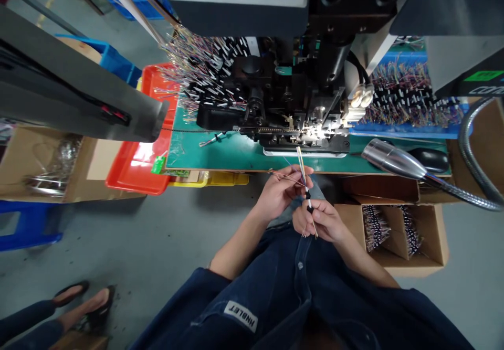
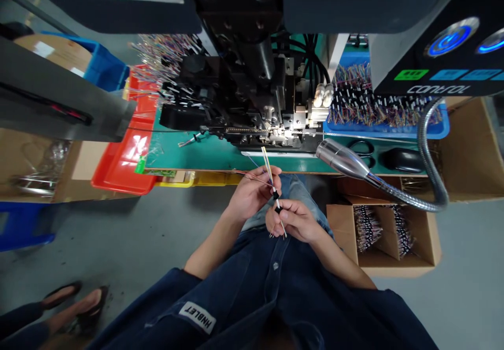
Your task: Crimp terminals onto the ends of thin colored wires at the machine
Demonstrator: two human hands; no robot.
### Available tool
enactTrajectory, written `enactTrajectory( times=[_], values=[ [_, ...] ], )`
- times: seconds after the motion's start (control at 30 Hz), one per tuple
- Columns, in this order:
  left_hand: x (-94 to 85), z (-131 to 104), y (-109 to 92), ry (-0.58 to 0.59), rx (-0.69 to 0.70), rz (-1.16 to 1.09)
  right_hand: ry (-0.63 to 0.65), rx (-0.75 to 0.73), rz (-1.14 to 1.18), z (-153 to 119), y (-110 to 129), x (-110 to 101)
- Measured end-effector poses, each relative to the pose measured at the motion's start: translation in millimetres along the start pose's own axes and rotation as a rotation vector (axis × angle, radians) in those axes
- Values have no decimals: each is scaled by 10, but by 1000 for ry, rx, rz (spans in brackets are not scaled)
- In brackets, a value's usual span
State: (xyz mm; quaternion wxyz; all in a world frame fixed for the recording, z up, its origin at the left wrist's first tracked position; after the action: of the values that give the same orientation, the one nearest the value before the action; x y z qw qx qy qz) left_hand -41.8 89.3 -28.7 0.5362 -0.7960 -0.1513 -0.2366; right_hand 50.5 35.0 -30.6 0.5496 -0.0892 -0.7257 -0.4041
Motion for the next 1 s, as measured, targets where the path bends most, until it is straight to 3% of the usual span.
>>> enactTrajectory(
  times=[0.37, 0.5, 0.6, 0.7, 0.83, 0.9, 1.0],
  values=[
    [109, -20, -83, 63, -9, 5, 119, -40, 81, -23, 60, 65],
    [122, -61, -138, 99, 14, 63, 104, -46, -109, -63, 109, -66],
    [57, -98, -135, 32, 35, 103, 30, -23, -331, -101, 186, -234],
    [-24, -147, -153, -76, 86, 187, -41, -50, -580, -121, 385, -332],
    [-62, -195, -192, -169, 124, 327, -224, -281, -719, -78, 881, -276],
    [-58, -198, -221, -189, 142, 394, -308, -393, -796, -23, 1094, -146],
    [-65, -199, -293, -229, 198, 519, -279, -483, -929, 112, 1243, 153]
  ],
)
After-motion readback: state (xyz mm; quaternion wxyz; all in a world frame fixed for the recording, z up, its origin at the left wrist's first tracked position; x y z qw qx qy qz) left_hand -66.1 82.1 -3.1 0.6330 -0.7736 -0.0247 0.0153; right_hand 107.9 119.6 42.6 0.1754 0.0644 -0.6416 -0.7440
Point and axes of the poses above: each hand's wrist, its own z-axis towards the middle knuckle, its own x-axis out of the palm, y = z × x, the point moved 9 cm from there along z, towards the middle knuckle, and after that the axes turned 10 degrees about z, right-handed, at the moved point
